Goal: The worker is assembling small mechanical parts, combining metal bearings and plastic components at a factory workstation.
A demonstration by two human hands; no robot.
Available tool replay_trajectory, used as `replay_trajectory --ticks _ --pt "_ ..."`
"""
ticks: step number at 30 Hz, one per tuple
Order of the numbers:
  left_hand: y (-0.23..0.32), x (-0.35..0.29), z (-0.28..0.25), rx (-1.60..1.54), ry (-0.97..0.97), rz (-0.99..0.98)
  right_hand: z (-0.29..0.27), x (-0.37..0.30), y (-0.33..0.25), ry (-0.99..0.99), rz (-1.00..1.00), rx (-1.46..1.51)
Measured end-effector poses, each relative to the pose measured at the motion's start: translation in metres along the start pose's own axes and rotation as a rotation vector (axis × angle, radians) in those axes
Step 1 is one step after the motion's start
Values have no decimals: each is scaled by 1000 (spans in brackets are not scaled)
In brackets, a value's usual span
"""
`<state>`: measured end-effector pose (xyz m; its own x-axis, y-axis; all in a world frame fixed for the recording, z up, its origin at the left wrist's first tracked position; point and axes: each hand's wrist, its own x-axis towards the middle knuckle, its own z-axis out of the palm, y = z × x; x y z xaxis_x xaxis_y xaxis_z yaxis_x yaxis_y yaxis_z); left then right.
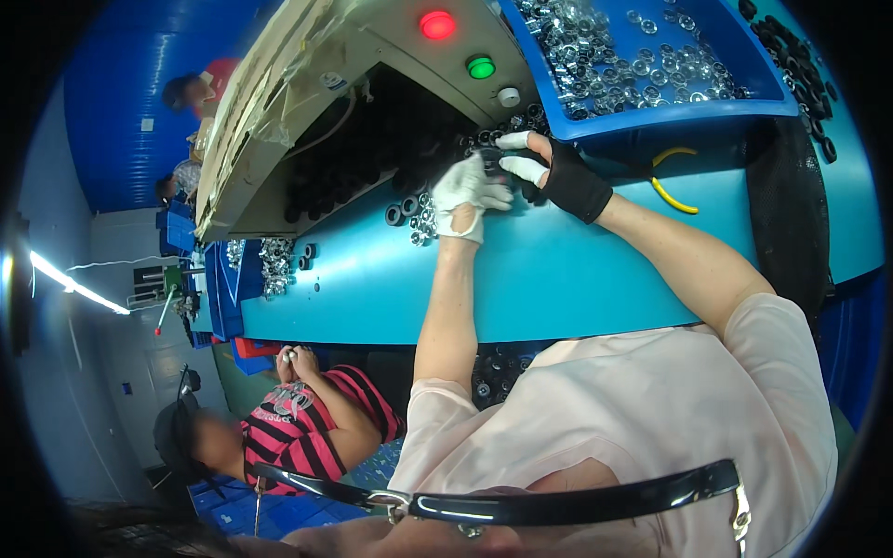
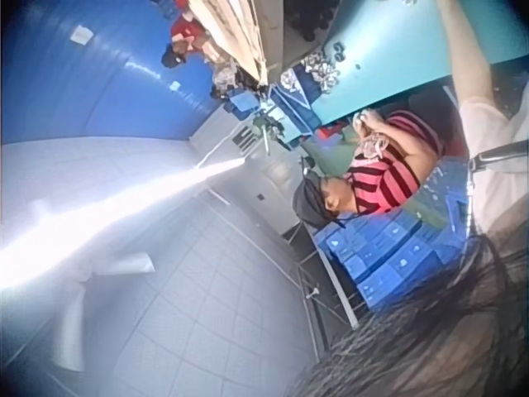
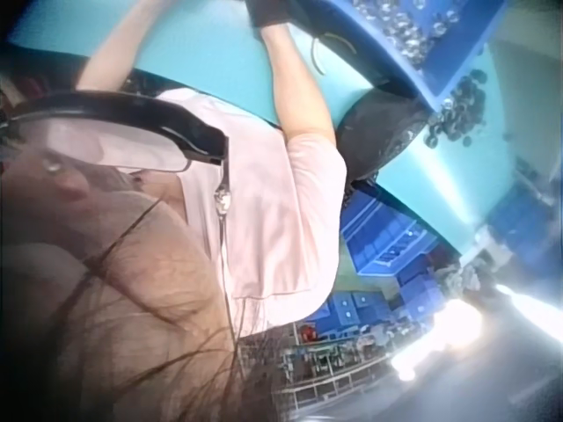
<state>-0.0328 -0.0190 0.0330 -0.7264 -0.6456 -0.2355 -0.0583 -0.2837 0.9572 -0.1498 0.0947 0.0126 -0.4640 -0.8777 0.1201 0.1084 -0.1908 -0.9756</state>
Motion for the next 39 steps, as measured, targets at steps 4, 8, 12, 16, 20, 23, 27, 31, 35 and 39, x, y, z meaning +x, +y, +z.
replay_trajectory --ticks 4,8,12,16,20,23,27,31,35,39 --pt "47 -46 -33 90 87 176 -1 -5 0 178 59 -26" --pt "65 -134 -97 404 -292 -149 -4 -8 7 194 -89 -266" --pt "18 -219 -144 740 -222 -707 9 -2 8 77 -396 -667" --pt "-3 -233 -159 701 -107 -781 18 6 15 18 -337 -945" --pt "37 -209 -135 503 -139 -309 28 18 19 -51 -373 -1164" --pt "43 -142 -125 349 -13 -108 24 16 17 -45 -341 -1168" --pt "46 -27 -113 623 61 446 13 16 18 -137 -331 -1113" --pt "63 94 -120 1178 351 788 23 1 5 3 -436 -1002" --pt "80 180 -101 1311 175 369 9 -6 9 55 -421 -891" --pt "31 284 -159 1717 256 828 19 3 -3 -11 -412 -725"
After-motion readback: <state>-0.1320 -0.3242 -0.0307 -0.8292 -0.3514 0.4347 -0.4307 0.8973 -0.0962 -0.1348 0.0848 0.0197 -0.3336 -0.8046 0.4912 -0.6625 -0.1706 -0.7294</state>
